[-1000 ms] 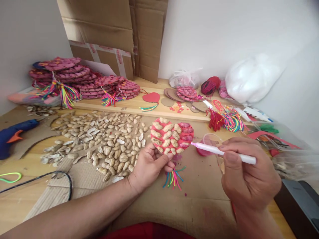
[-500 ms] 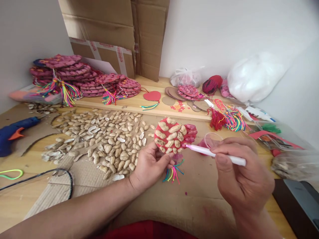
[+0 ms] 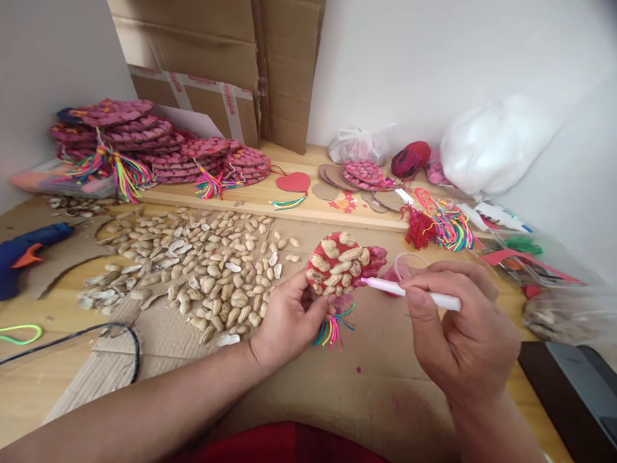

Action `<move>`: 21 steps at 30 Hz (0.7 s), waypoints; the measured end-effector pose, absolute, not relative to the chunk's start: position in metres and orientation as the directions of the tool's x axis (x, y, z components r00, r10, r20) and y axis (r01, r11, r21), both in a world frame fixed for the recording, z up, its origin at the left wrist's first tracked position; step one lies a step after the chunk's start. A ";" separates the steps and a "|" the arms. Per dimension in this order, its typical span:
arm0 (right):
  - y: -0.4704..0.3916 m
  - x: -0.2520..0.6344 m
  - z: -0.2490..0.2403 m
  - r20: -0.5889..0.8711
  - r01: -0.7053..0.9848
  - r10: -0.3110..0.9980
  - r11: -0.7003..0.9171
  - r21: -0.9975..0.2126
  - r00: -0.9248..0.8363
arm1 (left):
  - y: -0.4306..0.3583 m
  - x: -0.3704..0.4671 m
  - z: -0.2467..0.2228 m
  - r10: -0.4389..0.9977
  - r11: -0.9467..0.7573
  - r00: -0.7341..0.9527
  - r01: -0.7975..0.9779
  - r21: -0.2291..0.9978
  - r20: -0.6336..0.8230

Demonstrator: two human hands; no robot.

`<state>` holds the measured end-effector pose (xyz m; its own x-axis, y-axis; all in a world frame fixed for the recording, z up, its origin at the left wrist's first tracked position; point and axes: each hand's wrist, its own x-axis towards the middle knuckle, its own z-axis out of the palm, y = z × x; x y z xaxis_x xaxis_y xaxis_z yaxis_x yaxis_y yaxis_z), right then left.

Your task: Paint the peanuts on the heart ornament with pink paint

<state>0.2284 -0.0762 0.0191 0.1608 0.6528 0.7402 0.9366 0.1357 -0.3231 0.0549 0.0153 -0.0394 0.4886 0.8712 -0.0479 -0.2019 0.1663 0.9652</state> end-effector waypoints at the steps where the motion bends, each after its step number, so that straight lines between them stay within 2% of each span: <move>1: -0.076 0.229 0.019 0.746 0.941 0.646 0.124 -0.314 0.163 | 0.015 0.055 -0.040 0.873 0.155 0.485 -0.200 0.967 -0.040; 8: -0.077 0.230 0.021 0.732 0.924 0.660 0.152 -0.350 0.168 | 0.017 0.054 -0.044 0.868 0.081 0.497 -0.141 0.987 0.000; 12: -0.077 0.231 0.020 0.745 0.941 0.646 0.119 -0.315 0.168 | 0.016 0.054 -0.045 0.866 0.065 0.500 -0.146 0.987 0.017; 17: -0.076 0.229 0.020 0.741 0.923 0.649 0.156 -0.351 0.172 | 0.016 0.054 -0.043 0.861 0.067 0.508 -0.159 0.985 0.023; 21: -0.076 0.230 0.021 0.743 0.949 0.655 0.130 -0.287 0.136 | 0.017 0.055 -0.041 0.865 0.050 0.501 -0.131 0.990 0.022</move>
